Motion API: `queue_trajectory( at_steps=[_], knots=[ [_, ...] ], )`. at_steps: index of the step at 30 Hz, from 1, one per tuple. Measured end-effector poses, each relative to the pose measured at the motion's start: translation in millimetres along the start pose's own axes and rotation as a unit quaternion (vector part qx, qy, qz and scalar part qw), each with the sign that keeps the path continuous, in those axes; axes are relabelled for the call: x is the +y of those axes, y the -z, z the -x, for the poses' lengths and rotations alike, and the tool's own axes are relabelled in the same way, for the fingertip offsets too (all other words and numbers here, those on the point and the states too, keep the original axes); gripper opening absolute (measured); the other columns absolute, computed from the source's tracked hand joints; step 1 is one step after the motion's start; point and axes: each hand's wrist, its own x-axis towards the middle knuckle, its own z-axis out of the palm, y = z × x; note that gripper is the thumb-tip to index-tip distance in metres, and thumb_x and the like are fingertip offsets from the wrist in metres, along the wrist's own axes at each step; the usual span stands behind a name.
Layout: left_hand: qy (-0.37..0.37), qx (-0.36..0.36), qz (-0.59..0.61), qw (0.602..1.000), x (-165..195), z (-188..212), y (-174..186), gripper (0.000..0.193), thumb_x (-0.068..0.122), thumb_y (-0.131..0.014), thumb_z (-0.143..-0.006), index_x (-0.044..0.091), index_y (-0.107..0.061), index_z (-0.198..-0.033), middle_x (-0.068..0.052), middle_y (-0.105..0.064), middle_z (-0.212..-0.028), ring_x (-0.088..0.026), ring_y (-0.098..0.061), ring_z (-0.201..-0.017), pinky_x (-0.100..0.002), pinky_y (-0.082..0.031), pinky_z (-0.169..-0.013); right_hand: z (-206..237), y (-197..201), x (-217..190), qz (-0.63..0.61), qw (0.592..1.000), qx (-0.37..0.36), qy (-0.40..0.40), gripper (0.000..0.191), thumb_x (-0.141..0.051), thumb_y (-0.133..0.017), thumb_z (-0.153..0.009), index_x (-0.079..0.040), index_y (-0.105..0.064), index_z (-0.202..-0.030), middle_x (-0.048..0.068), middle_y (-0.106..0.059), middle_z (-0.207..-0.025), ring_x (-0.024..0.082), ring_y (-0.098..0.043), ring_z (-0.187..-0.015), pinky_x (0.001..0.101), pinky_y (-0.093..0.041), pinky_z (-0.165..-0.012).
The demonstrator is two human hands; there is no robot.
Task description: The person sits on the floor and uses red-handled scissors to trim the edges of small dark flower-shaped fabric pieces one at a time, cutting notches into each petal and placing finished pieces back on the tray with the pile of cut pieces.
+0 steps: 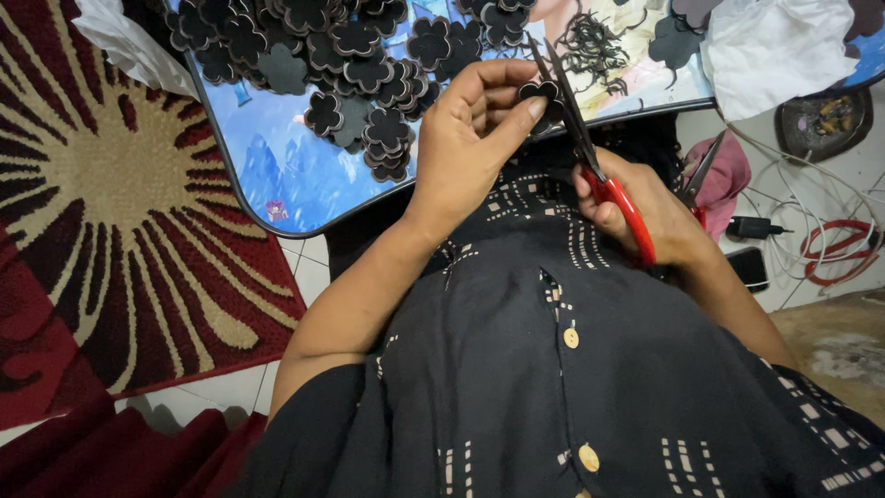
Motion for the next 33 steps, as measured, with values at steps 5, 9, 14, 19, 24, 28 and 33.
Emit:
queue_trajectory(
  at_steps=[5, 9, 14, 19, 24, 28, 33],
  knots=[
    [0.002, 0.009, -0.001, 1.0, 1, -1, 1, 0.027, 0.003, -0.072, -0.101, 0.001, -0.064, -0.126, -0.003, -0.072, -0.114, -0.007, -0.068, -0.103, -0.022, -0.057, -0.092, 0, 2, 1, 0.01, 1.0, -0.004, 0.007, 0.076, -0.082, -0.046, -0.09, -0.007, -0.05, -0.099, 0.001, -0.054, -0.079, 0.011, -0.051, -0.072, 0.0268, -0.044, -0.065],
    [-0.002, 0.02, -0.021, 1.0, 2, -1, 1, 0.027, 0.004, -0.073, -0.101, 0.002, -0.064, -0.127, -0.004, -0.072, -0.112, -0.006, -0.067, -0.1, -0.022, -0.056, -0.09, 0, 3, 3, 0.002, 1.0, -0.012, 0.012, 0.072, -0.078, -0.049, -0.091, -0.007, -0.05, -0.1, 0.002, -0.053, -0.079, 0.011, -0.049, -0.072, 0.0271, -0.044, -0.065],
    [-0.005, 0.031, -0.04, 0.999, 2, 0, 1, 0.029, 0.005, -0.075, -0.1, 0.002, -0.065, -0.127, -0.004, -0.072, -0.109, -0.006, -0.067, -0.098, -0.022, -0.057, -0.09, 1, 3, 4, 0.004, 1.0, -0.014, 0.015, 0.069, -0.076, -0.049, -0.092, -0.007, -0.05, -0.099, 0.001, -0.054, -0.079, 0.011, -0.051, -0.073, 0.0273, -0.044, -0.066],
    [-0.012, 0.035, -0.024, 0.999, 0, -2, 2, 0.026, 0.005, -0.075, -0.1, 0.002, -0.065, -0.125, -0.003, -0.072, -0.109, -0.007, -0.068, -0.098, -0.022, -0.058, -0.089, 1, 4, 6, 0.019, 1.0, -0.011, 0.003, 0.066, -0.073, -0.052, -0.092, -0.007, -0.051, -0.097, 0.001, -0.052, -0.076, 0.012, -0.049, -0.071, 0.0284, -0.043, -0.065],
    [-0.019, 0.039, -0.03, 0.999, -1, -2, 4, 0.026, 0.005, -0.075, -0.1, 0.002, -0.065, -0.123, -0.003, -0.072, -0.108, -0.007, -0.068, -0.097, -0.022, -0.058, -0.088, 2, 4, 10, 0.034, 0.999, -0.008, 0.015, 0.064, -0.071, -0.052, -0.093, -0.008, -0.051, -0.096, 0.0, -0.051, -0.077, 0.012, -0.048, -0.073, 0.0287, -0.043, -0.066],
    [-0.02, 0.04, -0.039, 0.998, -2, -3, 4, 0.026, 0.005, -0.075, -0.1, 0.001, -0.065, -0.123, -0.003, -0.071, -0.107, -0.007, -0.067, -0.097, -0.022, -0.057, -0.087, 2, 4, 12, 0.037, 0.999, -0.006, 0.019, 0.062, -0.07, -0.054, -0.094, -0.008, -0.051, -0.096, 0.001, -0.05, -0.078, 0.012, -0.047, -0.074, 0.0287, -0.043, -0.067],
    [0.005, 0.027, -0.02, 0.999, -1, -3, 5, 0.028, 0.004, -0.075, -0.098, 0.002, -0.064, -0.124, -0.004, -0.072, -0.108, -0.006, -0.067, -0.095, -0.022, -0.057, -0.085, 1, 3, 10, 0.016, 1.0, -0.009, -0.014, 0.066, -0.071, -0.056, -0.092, -0.006, -0.052, -0.098, 0.001, -0.052, -0.078, 0.011, -0.048, -0.073, 0.028, -0.044, -0.066]
  ],
)
